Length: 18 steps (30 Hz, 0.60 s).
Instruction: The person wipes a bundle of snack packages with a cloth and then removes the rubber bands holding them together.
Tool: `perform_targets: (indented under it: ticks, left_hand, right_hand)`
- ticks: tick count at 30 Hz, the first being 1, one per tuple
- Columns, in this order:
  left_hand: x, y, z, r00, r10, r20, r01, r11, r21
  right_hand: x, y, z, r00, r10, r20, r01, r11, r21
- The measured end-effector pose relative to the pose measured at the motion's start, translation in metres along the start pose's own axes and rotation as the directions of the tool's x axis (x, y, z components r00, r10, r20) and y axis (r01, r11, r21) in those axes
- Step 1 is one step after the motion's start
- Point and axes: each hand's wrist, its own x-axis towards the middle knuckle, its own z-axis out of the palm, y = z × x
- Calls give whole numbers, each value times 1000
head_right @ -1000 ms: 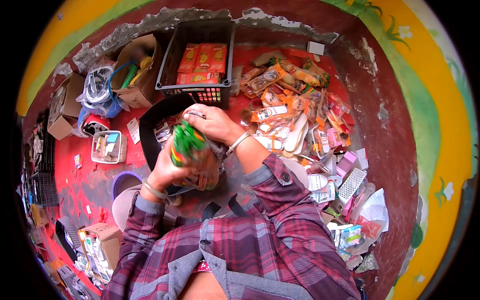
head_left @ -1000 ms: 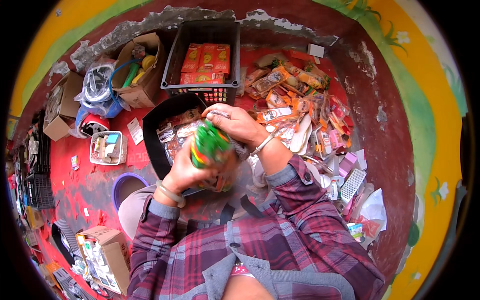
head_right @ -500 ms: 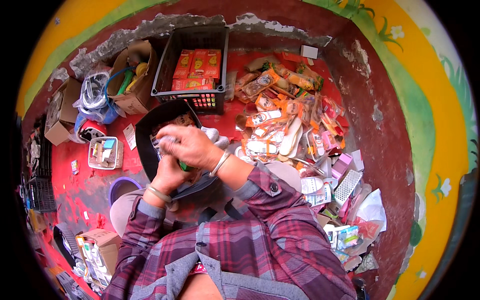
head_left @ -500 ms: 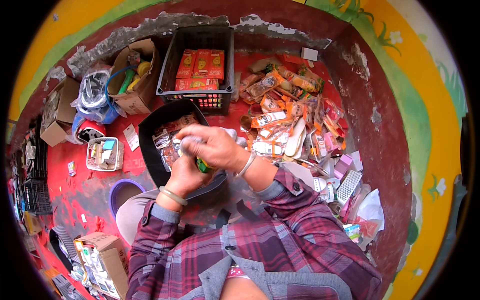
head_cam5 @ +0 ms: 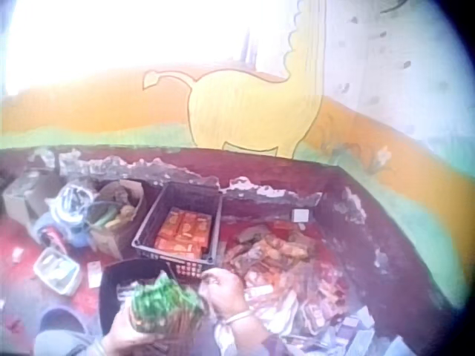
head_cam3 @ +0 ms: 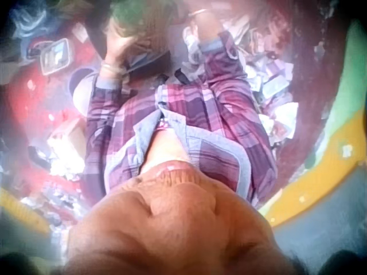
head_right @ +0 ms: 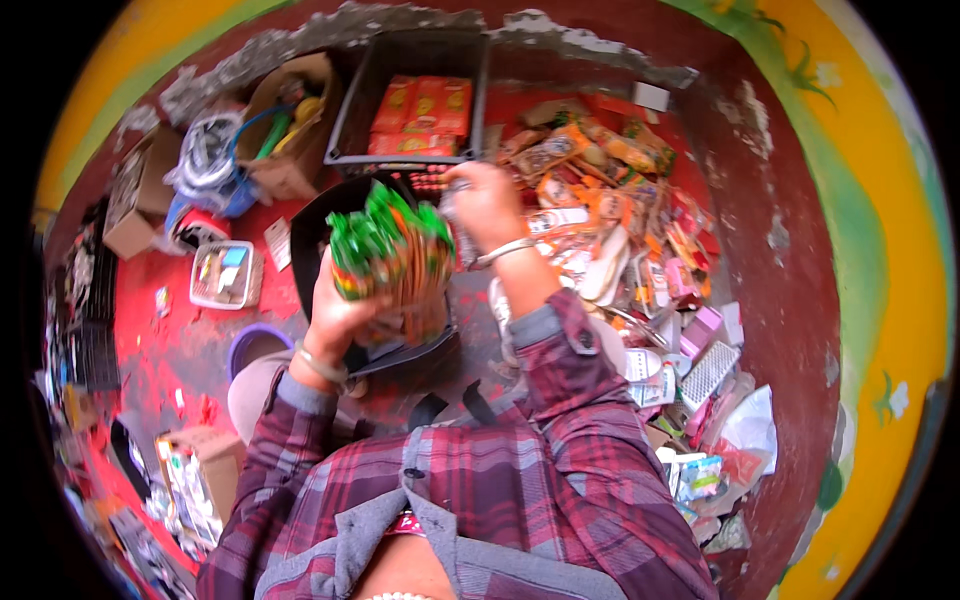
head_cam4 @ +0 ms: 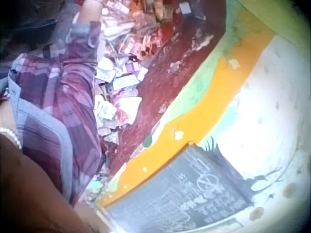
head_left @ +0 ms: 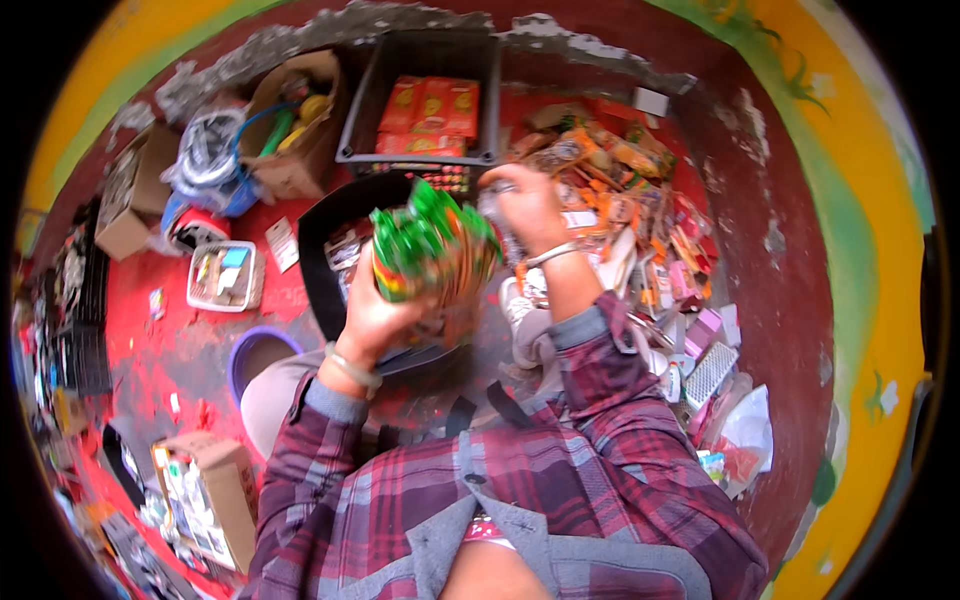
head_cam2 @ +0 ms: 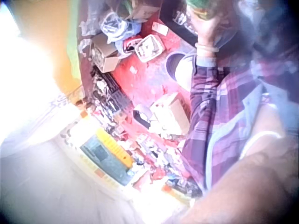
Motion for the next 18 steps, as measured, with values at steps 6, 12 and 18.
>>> perform_targets:
  ticks: [6, 12, 18]
  left_hand:
    - [15, 16, -15, 960, -173, -219, 25, 836, -549]
    - [9, 10, -20, 960, -166, -227, 44, 886, -462]
    - [8, 27, -28, 978, -198, -58, 129, 808, -575]
  right_hand:
    - [0, -35, -14, 887, 297, 353, -404, 869, 286]
    - [-21, -33, 26, 714, 161, 681, -415, 881, 226]
    - [-10, -13, 18, 633, 142, 761, -676, 580, 454]
